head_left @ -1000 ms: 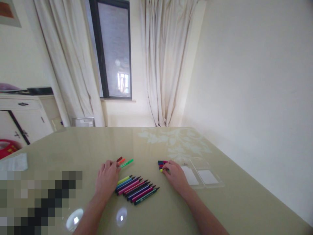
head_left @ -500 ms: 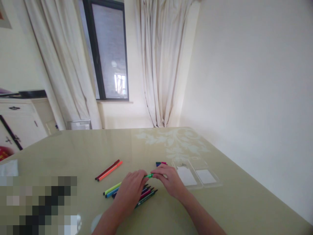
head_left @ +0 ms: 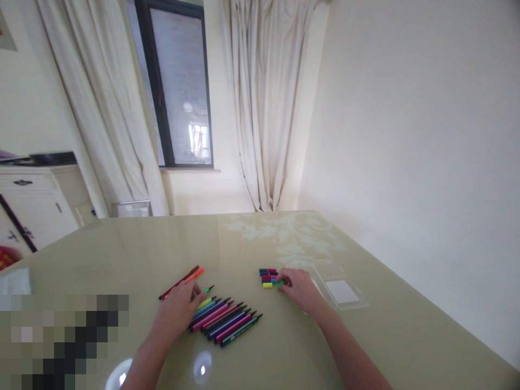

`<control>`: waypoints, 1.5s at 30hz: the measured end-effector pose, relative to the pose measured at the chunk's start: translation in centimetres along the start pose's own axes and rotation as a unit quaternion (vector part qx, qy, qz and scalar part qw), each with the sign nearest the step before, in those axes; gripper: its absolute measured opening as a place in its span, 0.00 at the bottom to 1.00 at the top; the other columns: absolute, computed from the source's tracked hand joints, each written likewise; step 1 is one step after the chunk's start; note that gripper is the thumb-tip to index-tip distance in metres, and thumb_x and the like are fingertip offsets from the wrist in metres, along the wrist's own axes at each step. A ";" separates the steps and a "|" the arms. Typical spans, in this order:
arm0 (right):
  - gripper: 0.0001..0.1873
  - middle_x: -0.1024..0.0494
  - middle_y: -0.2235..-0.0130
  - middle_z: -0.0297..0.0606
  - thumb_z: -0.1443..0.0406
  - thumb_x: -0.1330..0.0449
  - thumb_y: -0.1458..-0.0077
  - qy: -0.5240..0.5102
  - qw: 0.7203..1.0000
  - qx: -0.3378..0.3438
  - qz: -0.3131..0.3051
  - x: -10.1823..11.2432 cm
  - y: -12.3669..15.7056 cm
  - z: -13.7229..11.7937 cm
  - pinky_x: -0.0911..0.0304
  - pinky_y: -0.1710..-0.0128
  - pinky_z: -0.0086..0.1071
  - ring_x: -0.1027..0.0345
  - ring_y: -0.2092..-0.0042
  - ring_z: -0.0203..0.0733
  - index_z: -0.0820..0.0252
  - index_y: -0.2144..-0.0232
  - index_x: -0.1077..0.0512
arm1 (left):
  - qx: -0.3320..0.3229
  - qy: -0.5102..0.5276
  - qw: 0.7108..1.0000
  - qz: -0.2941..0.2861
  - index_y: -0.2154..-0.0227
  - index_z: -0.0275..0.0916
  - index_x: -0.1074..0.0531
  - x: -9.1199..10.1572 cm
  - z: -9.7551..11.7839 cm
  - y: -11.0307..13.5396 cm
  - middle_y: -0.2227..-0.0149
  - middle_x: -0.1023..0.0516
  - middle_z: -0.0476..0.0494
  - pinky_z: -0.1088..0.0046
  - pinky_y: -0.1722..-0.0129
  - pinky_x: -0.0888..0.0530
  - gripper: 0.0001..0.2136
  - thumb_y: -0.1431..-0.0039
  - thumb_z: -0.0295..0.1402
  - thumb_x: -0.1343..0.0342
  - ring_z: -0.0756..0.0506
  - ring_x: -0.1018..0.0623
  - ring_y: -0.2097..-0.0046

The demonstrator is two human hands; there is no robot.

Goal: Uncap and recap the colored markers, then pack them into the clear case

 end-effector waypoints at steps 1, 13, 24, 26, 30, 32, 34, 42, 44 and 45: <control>0.09 0.18 0.66 0.34 0.71 0.37 0.49 0.006 1.000 -0.003 -0.005 -0.1 0.0 0.0 0.39 0.60 0.32 0.26 0.63 0.43 0.54 0.67 0.19 | -0.004 0.016 1.000 -0.007 0.65 0.41 0.26 -0.1 0.0 -0.1 0.60 0.20 0.44 0.68 0.54 0.30 0.10 0.33 0.39 0.48 0.42 0.21 0.54; 0.10 0.20 0.63 0.37 0.73 0.36 0.52 0.034 0.999 -0.030 0.002 0.3 0.2 0.6 0.40 0.56 0.31 0.29 0.59 0.43 0.57 0.67 0.21 | 0.111 -0.103 0.981 0.119 0.53 0.41 0.26 2.9 -2.1 1.0 0.52 0.25 0.38 0.63 0.53 0.29 0.14 0.30 0.35 0.56 0.37 0.25 0.52; 0.11 0.23 0.61 0.36 0.75 0.40 0.48 0.046 0.999 0.002 0.010 -0.3 0.4 -0.4 0.41 0.56 0.30 0.29 0.58 0.42 0.57 0.65 0.23 | 0.012 -0.012 0.987 0.158 0.56 0.37 0.28 2.1 2.1 0.4 0.56 0.23 0.37 0.58 0.51 0.27 0.14 0.30 0.35 0.58 0.37 0.24 0.53; 0.10 0.24 0.61 0.36 0.74 0.39 0.47 0.047 0.999 -0.007 0.003 -0.4 0.3 -0.2 0.40 0.57 0.30 0.29 0.58 0.41 0.57 0.65 0.23 | -0.048 0.058 0.985 0.153 0.54 0.38 0.30 1.5 4.7 0.6 0.58 0.22 0.38 0.59 0.49 0.27 0.15 0.29 0.34 0.62 0.38 0.23 0.53; 0.06 0.24 0.62 0.36 0.72 0.37 0.45 0.019 0.999 -0.021 0.022 0.4 0.1 -0.5 0.39 0.59 0.30 0.29 0.60 0.40 0.57 0.66 0.23 | -0.172 0.094 0.968 0.155 0.48 0.40 0.32 0.9 9.5 2.3 0.50 0.24 0.37 0.57 0.42 0.30 0.16 0.29 0.32 0.63 0.39 0.26 0.46; 0.05 0.23 0.62 0.37 0.68 0.39 0.39 -0.015 0.998 -0.002 0.060 1.3 0.4 -1.7 0.38 0.58 0.31 0.29 0.60 0.41 0.58 0.65 0.23 | -0.186 0.072 0.970 0.140 0.49 0.39 0.31 0.5 10.9 3.0 0.51 0.24 0.37 0.56 0.44 0.30 0.16 0.28 0.33 0.63 0.38 0.26 0.48; 0.10 0.21 0.60 0.38 0.62 0.43 0.33 -0.074 0.993 0.044 0.078 1.7 0.9 -3.8 0.37 0.55 0.32 0.28 0.58 0.42 0.57 0.60 0.22 | -0.186 0.050 0.974 0.119 0.52 0.40 0.29 0.2 12.0 3.5 0.55 0.24 0.38 0.57 0.49 0.29 0.16 0.27 0.34 0.63 0.38 0.25 0.53; 0.18 0.16 0.64 0.36 0.54 0.45 0.32 -0.159 0.975 0.157 -0.013 -0.1 1.8 -9.1 0.33 0.56 0.32 0.25 0.60 0.41 0.52 0.62 0.17 | -0.220 0.005 0.973 0.064 0.60 0.44 0.27 -0.2 14.5 4.1 0.61 0.21 0.42 0.63 0.56 0.31 0.14 0.26 0.37 0.59 0.40 0.23 0.58; 0.17 0.16 0.64 0.36 0.53 0.44 0.32 -0.176 0.971 0.159 -0.001 0.4 1.5 -8.4 0.33 0.56 0.33 0.24 0.59 0.42 0.51 0.62 0.17 | -0.216 0.006 0.975 0.053 0.61 0.44 0.28 0.2 14.1 3.7 0.61 0.20 0.43 0.64 0.56 0.32 0.15 0.26 0.38 0.59 0.40 0.22 0.58; 0.17 0.16 0.63 0.36 0.53 0.43 0.33 -0.184 0.971 0.152 0.016 1.0 1.4 -7.7 0.33 0.55 0.33 0.24 0.59 0.42 0.51 0.63 0.17 | -0.200 0.008 0.978 0.051 0.61 0.45 0.28 0.5 13.4 3.4 0.61 0.19 0.43 0.64 0.56 0.32 0.15 0.25 0.38 0.60 0.40 0.21 0.58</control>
Point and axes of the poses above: each hand's wrist, its own y-axis away from the middle knuckle, its own x-axis out of the back of the hand, z = x × y, the point moved 6 cm from there along -y, towards the middle knuckle
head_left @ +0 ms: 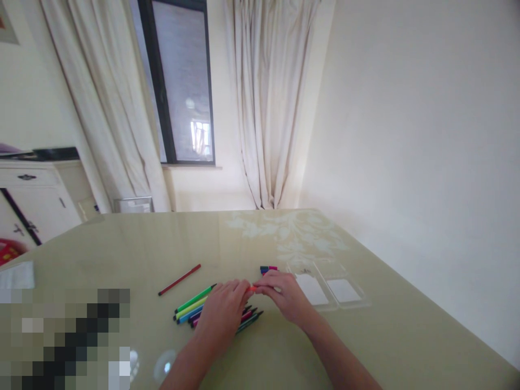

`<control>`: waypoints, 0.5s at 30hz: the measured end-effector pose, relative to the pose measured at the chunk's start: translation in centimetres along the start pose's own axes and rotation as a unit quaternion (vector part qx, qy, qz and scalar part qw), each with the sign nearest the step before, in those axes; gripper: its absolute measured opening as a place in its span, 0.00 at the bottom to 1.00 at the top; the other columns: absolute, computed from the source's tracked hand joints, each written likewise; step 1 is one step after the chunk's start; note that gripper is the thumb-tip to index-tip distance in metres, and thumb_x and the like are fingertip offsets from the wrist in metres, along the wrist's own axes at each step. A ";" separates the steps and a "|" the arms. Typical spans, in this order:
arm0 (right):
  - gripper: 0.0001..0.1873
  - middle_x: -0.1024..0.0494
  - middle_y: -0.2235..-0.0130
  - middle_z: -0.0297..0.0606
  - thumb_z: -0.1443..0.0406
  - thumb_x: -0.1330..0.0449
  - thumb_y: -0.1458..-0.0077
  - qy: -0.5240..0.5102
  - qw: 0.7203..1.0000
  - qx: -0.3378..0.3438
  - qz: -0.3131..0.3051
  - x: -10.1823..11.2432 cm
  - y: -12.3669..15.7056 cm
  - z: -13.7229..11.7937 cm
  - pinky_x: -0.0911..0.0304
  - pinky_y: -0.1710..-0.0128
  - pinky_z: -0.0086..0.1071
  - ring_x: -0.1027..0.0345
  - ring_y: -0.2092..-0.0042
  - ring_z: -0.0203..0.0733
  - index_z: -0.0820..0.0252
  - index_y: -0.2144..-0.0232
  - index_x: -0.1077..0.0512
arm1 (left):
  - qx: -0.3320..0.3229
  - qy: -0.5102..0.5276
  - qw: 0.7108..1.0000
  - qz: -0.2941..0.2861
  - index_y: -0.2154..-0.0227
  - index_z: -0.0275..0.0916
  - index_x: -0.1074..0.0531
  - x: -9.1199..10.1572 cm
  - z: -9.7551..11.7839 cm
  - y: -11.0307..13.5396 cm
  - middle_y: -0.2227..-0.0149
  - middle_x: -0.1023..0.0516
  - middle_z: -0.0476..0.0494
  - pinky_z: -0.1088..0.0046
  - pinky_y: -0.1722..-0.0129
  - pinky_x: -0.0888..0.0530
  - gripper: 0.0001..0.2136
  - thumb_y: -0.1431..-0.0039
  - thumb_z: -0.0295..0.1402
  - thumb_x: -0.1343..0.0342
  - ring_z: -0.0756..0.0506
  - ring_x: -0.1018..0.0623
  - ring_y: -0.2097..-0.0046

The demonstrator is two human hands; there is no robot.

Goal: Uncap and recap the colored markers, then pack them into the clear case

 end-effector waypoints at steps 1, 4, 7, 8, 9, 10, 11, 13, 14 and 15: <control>0.17 0.16 0.63 0.37 0.53 0.43 0.34 -0.003 1.000 -0.011 0.028 1.0 0.0 0.7 0.32 0.55 0.34 0.24 0.59 0.43 0.51 0.63 0.17 | 0.026 0.002 1.000 0.001 0.61 0.45 0.29 0.3 -1.1 0.0 0.61 0.19 0.44 0.65 0.57 0.32 0.16 0.25 0.39 0.61 0.41 0.21 0.58; 0.18 0.16 0.63 0.40 0.53 0.43 0.37 -0.001 0.987 -0.085 0.135 4.4 0.4 3.6 0.31 0.59 0.35 0.24 0.62 0.44 0.55 0.62 0.18 | 0.129 -0.002 0.991 0.028 0.59 0.44 0.30 1.6 -5.6 0.6 0.60 0.19 0.44 0.67 0.57 0.31 0.17 0.25 0.41 0.64 0.41 0.20 0.57; 0.16 0.19 0.70 0.37 0.54 0.42 0.40 0.023 0.974 -0.157 0.159 5.4 0.7 5.8 0.34 0.69 0.32 0.29 0.72 0.41 0.57 0.65 0.20 | 0.198 -0.080 0.977 0.029 0.56 0.41 0.30 2.1 -9.9 1.6 0.55 0.20 0.39 0.64 0.54 0.30 0.15 0.26 0.38 0.62 0.39 0.21 0.52; 0.14 0.20 0.72 0.36 0.55 0.41 0.41 0.038 0.975 -0.165 0.144 5.0 0.7 6.1 0.36 0.70 0.31 0.30 0.73 0.40 0.57 0.67 0.21 | 0.217 -0.100 0.971 0.020 0.56 0.41 0.30 2.0 -11.1 1.9 0.54 0.21 0.39 0.62 0.54 0.30 0.14 0.27 0.37 0.61 0.37 0.21 0.51; 0.12 0.20 0.73 0.34 0.57 0.39 0.42 0.053 0.978 -0.163 0.120 4.5 0.6 6.1 0.36 0.69 0.31 0.30 0.72 0.40 0.57 0.68 0.21 | 0.235 -0.112 0.965 0.011 0.56 0.41 0.29 1.8 -12.1 2.2 0.54 0.21 0.38 0.61 0.54 0.30 0.14 0.28 0.37 0.60 0.36 0.22 0.51; 0.10 0.20 0.72 0.34 0.59 0.39 0.42 0.065 0.982 -0.153 0.093 3.7 0.6 5.9 0.36 0.67 0.31 0.29 0.70 0.41 0.57 0.68 0.21 | 0.248 -0.114 0.962 0.002 0.57 0.40 0.29 1.6 -12.8 2.5 0.54 0.21 0.38 0.60 0.54 0.29 0.14 0.28 0.38 0.59 0.36 0.22 0.51; 0.08 0.19 0.70 0.34 0.61 0.39 0.42 0.073 0.985 -0.139 0.064 2.9 0.5 5.6 0.36 0.64 0.31 0.28 0.68 0.41 0.57 0.68 0.21 | 0.254 -0.106 0.961 -0.006 0.58 0.40 0.28 1.4 -13.4 2.6 0.55 0.21 0.38 0.60 0.54 0.29 0.14 0.29 0.39 0.58 0.36 0.22 0.52; 0.08 0.17 0.65 0.35 0.65 0.41 0.41 0.081 0.991 -0.108 0.017 1.5 0.4 4.9 0.35 0.58 0.32 0.26 0.62 0.42 0.56 0.66 0.20 | 0.254 -0.071 0.964 -0.012 0.60 0.40 0.27 0.9 -14.0 2.7 0.57 0.21 0.38 0.61 0.54 0.29 0.14 0.30 0.41 0.56 0.37 0.22 0.53; 0.09 0.17 0.63 0.36 0.67 0.41 0.41 0.084 0.992 -0.096 0.002 1.1 0.4 4.6 0.35 0.56 0.32 0.25 0.60 0.43 0.56 0.65 0.20 | 0.250 -0.049 0.967 -0.014 0.60 0.40 0.27 0.6 -14.2 2.6 0.58 0.21 0.39 0.62 0.53 0.29 0.14 0.31 0.42 0.54 0.38 0.22 0.53; 0.10 0.17 0.61 0.37 0.68 0.41 0.41 0.089 0.992 -0.088 -0.010 0.7 0.5 4.4 0.35 0.55 0.32 0.25 0.58 0.43 0.56 0.64 0.20 | 0.244 -0.026 0.969 -0.016 0.61 0.40 0.27 0.5 -14.3 2.5 0.59 0.20 0.39 0.63 0.53 0.29 0.14 0.32 0.43 0.53 0.38 0.21 0.54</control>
Point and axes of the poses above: each hand's wrist, its own y-axis away from the middle knuckle, its own x-axis out of the back of the hand, z = x × y, the point moved 6 cm from there along -y, towards the middle knuckle
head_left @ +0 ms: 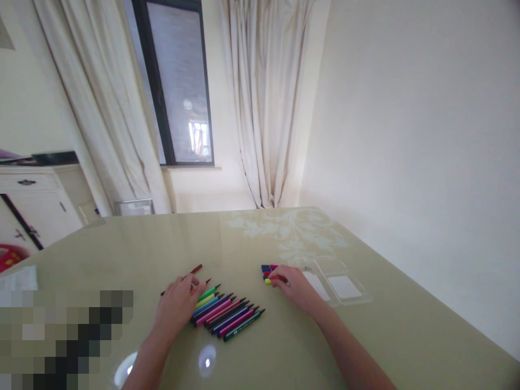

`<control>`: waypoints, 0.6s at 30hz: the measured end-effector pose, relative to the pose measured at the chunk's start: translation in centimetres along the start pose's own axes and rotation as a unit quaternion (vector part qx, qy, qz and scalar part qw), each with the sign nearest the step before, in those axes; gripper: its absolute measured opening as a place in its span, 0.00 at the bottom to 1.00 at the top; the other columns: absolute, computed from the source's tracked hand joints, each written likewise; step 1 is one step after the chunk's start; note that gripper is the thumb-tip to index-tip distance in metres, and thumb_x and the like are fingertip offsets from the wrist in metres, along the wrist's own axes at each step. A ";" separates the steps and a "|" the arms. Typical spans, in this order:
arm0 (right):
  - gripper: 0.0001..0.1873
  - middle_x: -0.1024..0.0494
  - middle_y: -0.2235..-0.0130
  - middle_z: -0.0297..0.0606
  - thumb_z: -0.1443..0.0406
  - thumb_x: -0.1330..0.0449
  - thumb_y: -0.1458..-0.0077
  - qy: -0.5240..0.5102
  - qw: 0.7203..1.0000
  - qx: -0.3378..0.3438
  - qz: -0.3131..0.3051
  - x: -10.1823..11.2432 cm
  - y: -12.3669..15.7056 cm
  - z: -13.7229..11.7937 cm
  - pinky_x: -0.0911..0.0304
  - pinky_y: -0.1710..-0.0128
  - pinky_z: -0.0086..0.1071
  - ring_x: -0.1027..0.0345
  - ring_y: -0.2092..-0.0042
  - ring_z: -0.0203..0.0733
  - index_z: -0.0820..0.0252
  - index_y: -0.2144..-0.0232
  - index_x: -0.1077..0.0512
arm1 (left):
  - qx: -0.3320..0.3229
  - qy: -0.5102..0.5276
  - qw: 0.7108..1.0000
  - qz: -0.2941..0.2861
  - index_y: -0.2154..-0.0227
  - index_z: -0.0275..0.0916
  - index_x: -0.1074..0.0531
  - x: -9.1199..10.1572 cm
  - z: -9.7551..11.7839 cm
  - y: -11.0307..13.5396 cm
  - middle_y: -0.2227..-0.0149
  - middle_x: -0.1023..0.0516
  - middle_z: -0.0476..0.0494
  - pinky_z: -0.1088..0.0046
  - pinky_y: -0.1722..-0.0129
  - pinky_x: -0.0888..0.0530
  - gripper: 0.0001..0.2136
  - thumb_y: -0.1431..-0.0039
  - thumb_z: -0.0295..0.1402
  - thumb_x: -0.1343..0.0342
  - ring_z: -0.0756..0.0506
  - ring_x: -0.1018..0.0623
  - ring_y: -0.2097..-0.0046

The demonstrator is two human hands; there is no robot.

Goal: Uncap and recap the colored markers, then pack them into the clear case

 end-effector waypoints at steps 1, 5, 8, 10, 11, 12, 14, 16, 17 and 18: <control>0.10 0.18 0.60 0.38 0.69 0.41 0.41 0.007 1.000 0.006 -0.007 -0.2 0.1 -0.2 0.35 0.54 0.32 0.25 0.57 0.43 0.56 0.64 0.19 | -0.006 0.021 1.000 -0.009 0.63 0.40 0.26 -0.2 0.0 -0.2 0.60 0.20 0.40 0.64 0.54 0.29 0.14 0.33 0.44 0.52 0.39 0.21 0.55; 0.07 0.18 0.58 0.38 0.69 0.38 0.43 0.039 0.999 -0.006 -0.014 -0.6 0.1 0.1 0.36 0.52 0.32 0.25 0.55 0.43 0.56 0.64 0.19 | -0.009 0.075 0.996 -0.056 0.68 0.40 0.25 -0.4 -0.3 -0.7 0.65 0.19 0.43 0.68 0.58 0.29 0.14 0.36 0.43 0.50 0.41 0.20 0.59; 0.06 0.18 0.61 0.37 0.68 0.34 0.45 0.064 0.997 -0.025 -0.025 -1.0 0.1 0.5 0.36 0.56 0.32 0.25 0.58 0.43 0.56 0.64 0.20 | 0.023 0.074 0.997 -0.006 0.66 0.40 0.24 0.6 -1.3 -0.9 0.62 0.19 0.42 0.68 0.56 0.29 0.16 0.34 0.42 0.53 0.40 0.20 0.58; 0.05 0.18 0.63 0.36 0.68 0.34 0.46 0.080 0.996 -0.031 -0.040 -1.3 0.1 0.6 0.37 0.58 0.31 0.26 0.61 0.42 0.57 0.64 0.20 | 0.062 0.028 0.995 0.067 0.59 0.38 0.24 1.7 -2.2 -0.7 0.57 0.20 0.38 0.65 0.52 0.30 0.16 0.33 0.40 0.55 0.38 0.22 0.54; 0.05 0.18 0.63 0.36 0.68 0.34 0.46 0.085 0.995 -0.032 -0.045 -1.3 0.1 0.7 0.37 0.59 0.31 0.26 0.62 0.42 0.57 0.64 0.20 | 0.084 -0.003 0.992 0.093 0.55 0.38 0.24 2.1 -2.6 -0.4 0.54 0.21 0.36 0.63 0.51 0.30 0.17 0.33 0.40 0.55 0.36 0.23 0.51; 0.05 0.18 0.64 0.36 0.68 0.33 0.46 0.088 0.994 -0.033 -0.048 -1.3 0.1 0.6 0.37 0.59 0.31 0.26 0.62 0.42 0.57 0.64 0.20 | 0.105 -0.030 0.988 0.107 0.52 0.38 0.25 2.4 -3.0 -0.2 0.52 0.22 0.35 0.60 0.50 0.30 0.17 0.33 0.40 0.55 0.34 0.24 0.49; 0.05 0.19 0.63 0.36 0.68 0.33 0.46 0.089 0.995 -0.034 -0.044 -1.3 0.1 0.5 0.37 0.58 0.32 0.26 0.61 0.43 0.57 0.65 0.20 | 0.133 -0.056 0.985 0.098 0.52 0.41 0.25 2.3 -3.6 0.2 0.49 0.23 0.34 0.56 0.52 0.30 0.17 0.33 0.41 0.55 0.30 0.26 0.47; 0.05 0.18 0.62 0.37 0.69 0.32 0.47 0.084 0.995 -0.027 -0.036 -1.2 0.1 0.3 0.37 0.54 0.33 0.26 0.57 0.44 0.57 0.66 0.20 | 0.132 -0.053 0.987 0.071 0.56 0.41 0.25 1.9 -3.8 0.2 0.51 0.23 0.35 0.56 0.54 0.29 0.16 0.33 0.40 0.56 0.30 0.26 0.47; 0.05 0.18 0.61 0.37 0.69 0.32 0.47 0.081 0.996 -0.022 -0.033 -1.2 0.1 0.1 0.38 0.52 0.33 0.27 0.55 0.45 0.56 0.66 0.20 | 0.124 -0.045 0.989 0.062 0.58 0.41 0.25 1.8 -3.8 0.2 0.53 0.22 0.36 0.57 0.54 0.29 0.15 0.33 0.39 0.56 0.31 0.25 0.49; 0.05 0.18 0.60 0.37 0.70 0.32 0.47 0.081 0.996 -0.016 -0.032 -1.2 0.0 0.0 0.38 0.50 0.34 0.27 0.54 0.45 0.56 0.66 0.20 | 0.115 -0.034 0.991 0.059 0.59 0.40 0.25 1.7 -3.6 0.0 0.54 0.22 0.36 0.58 0.54 0.29 0.14 0.33 0.38 0.56 0.32 0.24 0.50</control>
Point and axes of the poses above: each hand's wrist, its own y-axis away from the middle knuckle, its own x-axis out of the back of the hand, z = x × y, the point moved 6 cm from there along -y, towards the middle knuckle
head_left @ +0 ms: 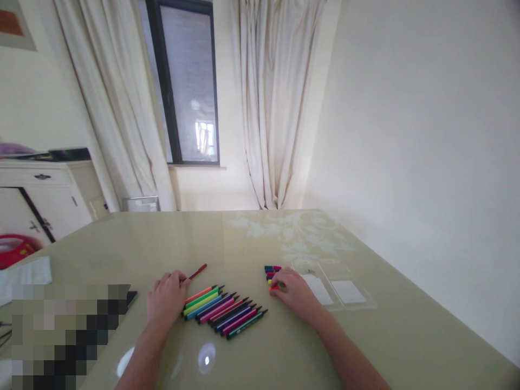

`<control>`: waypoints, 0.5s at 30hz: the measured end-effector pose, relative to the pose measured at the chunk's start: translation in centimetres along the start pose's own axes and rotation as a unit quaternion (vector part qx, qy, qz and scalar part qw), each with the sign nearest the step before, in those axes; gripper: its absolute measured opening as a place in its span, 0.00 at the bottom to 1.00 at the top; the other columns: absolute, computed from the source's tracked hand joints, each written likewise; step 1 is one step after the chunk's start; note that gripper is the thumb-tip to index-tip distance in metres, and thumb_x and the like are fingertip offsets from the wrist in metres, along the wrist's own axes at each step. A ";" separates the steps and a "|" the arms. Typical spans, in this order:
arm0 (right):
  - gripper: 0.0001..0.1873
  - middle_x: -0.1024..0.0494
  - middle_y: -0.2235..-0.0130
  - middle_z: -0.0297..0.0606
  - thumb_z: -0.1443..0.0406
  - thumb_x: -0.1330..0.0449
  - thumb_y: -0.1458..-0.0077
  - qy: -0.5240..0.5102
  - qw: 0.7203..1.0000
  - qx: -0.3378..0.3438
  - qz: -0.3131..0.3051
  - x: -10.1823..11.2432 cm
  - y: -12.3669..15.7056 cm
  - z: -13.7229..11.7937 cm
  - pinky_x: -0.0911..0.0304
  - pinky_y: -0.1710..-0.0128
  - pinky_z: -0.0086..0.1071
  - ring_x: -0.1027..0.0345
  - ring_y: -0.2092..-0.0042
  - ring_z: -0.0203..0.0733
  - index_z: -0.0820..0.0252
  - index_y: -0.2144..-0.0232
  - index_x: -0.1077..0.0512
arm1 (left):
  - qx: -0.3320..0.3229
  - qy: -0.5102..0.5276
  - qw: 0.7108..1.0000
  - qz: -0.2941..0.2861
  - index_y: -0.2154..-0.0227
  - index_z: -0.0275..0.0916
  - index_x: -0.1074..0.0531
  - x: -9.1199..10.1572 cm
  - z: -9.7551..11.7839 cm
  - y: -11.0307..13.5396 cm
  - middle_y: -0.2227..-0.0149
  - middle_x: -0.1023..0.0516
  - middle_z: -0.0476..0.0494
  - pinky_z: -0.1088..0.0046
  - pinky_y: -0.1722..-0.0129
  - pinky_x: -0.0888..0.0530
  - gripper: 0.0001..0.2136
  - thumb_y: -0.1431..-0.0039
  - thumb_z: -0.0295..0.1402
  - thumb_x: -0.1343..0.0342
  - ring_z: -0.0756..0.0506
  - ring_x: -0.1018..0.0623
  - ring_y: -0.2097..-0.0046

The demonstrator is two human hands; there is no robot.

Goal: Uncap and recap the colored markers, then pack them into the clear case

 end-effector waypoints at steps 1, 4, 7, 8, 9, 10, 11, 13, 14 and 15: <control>0.04 0.18 0.60 0.37 0.70 0.32 0.46 0.002 1.000 0.005 0.000 -0.1 0.0 -0.1 0.39 0.49 0.34 0.28 0.53 0.45 0.56 0.67 0.20 | -0.011 0.017 1.000 0.003 0.61 0.40 0.26 0.1 0.3 -0.1 0.55 0.21 0.36 0.59 0.53 0.29 0.14 0.33 0.38 0.56 0.34 0.23 0.51; 0.03 0.19 0.59 0.38 0.69 0.32 0.45 0.023 1.000 0.007 0.006 -0.3 -0.2 -0.1 0.39 0.47 0.36 0.29 0.51 0.46 0.56 0.67 0.20 | -0.055 0.118 0.991 0.030 0.61 0.40 0.30 0.7 2.3 0.1 0.59 0.20 0.38 0.62 0.53 0.28 0.12 0.32 0.39 0.56 0.38 0.21 0.55; 0.02 0.20 0.58 0.39 0.67 0.33 0.43 0.028 0.999 0.003 0.037 -0.1 -0.2 0.1 0.39 0.48 0.37 0.30 0.51 0.48 0.56 0.65 0.20 | -0.120 0.241 0.963 0.032 0.58 0.43 0.32 1.0 5.9 1.4 0.60 0.19 0.42 0.63 0.54 0.27 0.11 0.32 0.41 0.57 0.40 0.20 0.56; 0.03 0.20 0.57 0.40 0.67 0.33 0.42 0.016 0.998 0.006 0.052 0.2 -0.1 0.0 0.38 0.48 0.38 0.30 0.51 0.48 0.56 0.63 0.20 | -0.148 0.265 0.953 0.019 0.58 0.43 0.32 0.9 7.4 2.1 0.60 0.19 0.43 0.63 0.54 0.26 0.11 0.32 0.40 0.57 0.40 0.20 0.57; 0.07 0.21 0.56 0.40 0.65 0.33 0.41 -0.003 0.998 0.012 0.067 0.4 0.0 -0.2 0.38 0.47 0.38 0.30 0.50 0.48 0.56 0.59 0.20 | -0.179 0.278 0.944 0.002 0.57 0.43 0.31 0.7 8.9 2.9 0.60 0.19 0.43 0.62 0.54 0.27 0.11 0.32 0.40 0.57 0.40 0.20 0.56; 0.12 0.21 0.54 0.40 0.64 0.34 0.40 -0.030 0.996 0.020 0.080 0.7 0.1 -0.5 0.38 0.47 0.38 0.30 0.50 0.47 0.55 0.54 0.22 | -0.207 0.283 0.937 -0.010 0.57 0.43 0.30 0.5 10.3 3.7 0.60 0.18 0.43 0.62 0.53 0.27 0.12 0.31 0.39 0.57 0.40 0.20 0.56; 0.17 0.21 0.52 0.41 0.62 0.34 0.40 -0.062 0.994 0.032 0.088 1.0 0.3 -0.9 0.37 0.47 0.37 0.29 0.50 0.47 0.54 0.49 0.24 | -0.231 0.282 0.931 -0.021 0.56 0.43 0.30 0.3 11.5 4.6 0.58 0.18 0.42 0.61 0.52 0.28 0.13 0.31 0.38 0.58 0.40 0.21 0.55; 0.18 0.20 0.52 0.40 0.59 0.36 0.37 -0.120 0.987 0.059 0.091 1.4 0.5 -2.0 0.35 0.49 0.36 0.28 0.51 0.45 0.52 0.45 0.26 | -0.267 0.269 0.925 -0.038 0.55 0.43 0.28 -0.1 13.3 6.1 0.57 0.18 0.42 0.61 0.52 0.28 0.13 0.31 0.35 0.58 0.40 0.21 0.54; 0.15 0.19 0.54 0.39 0.58 0.38 0.35 -0.139 0.984 0.072 0.088 1.4 0.5 -2.5 0.35 0.51 0.35 0.27 0.53 0.44 0.52 0.48 0.24 | -0.284 0.260 0.922 -0.040 0.56 0.43 0.28 -0.2 13.8 6.7 0.57 0.19 0.42 0.61 0.52 0.28 0.13 0.31 0.35 0.58 0.40 0.21 0.55; 0.12 0.19 0.57 0.38 0.58 0.40 0.34 -0.149 0.981 0.083 0.088 1.5 0.6 -3.0 0.35 0.52 0.34 0.26 0.55 0.43 0.53 0.52 0.22 | -0.298 0.251 0.920 -0.037 0.56 0.43 0.28 -0.1 14.2 7.3 0.58 0.19 0.42 0.61 0.53 0.28 0.13 0.31 0.34 0.58 0.40 0.22 0.56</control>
Point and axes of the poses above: each hand's wrist, its own y-axis away from the middle knuckle, its own x-axis out of the back of the hand, z = x × y, the point moved 6 cm from there along -y, towards the middle knuckle
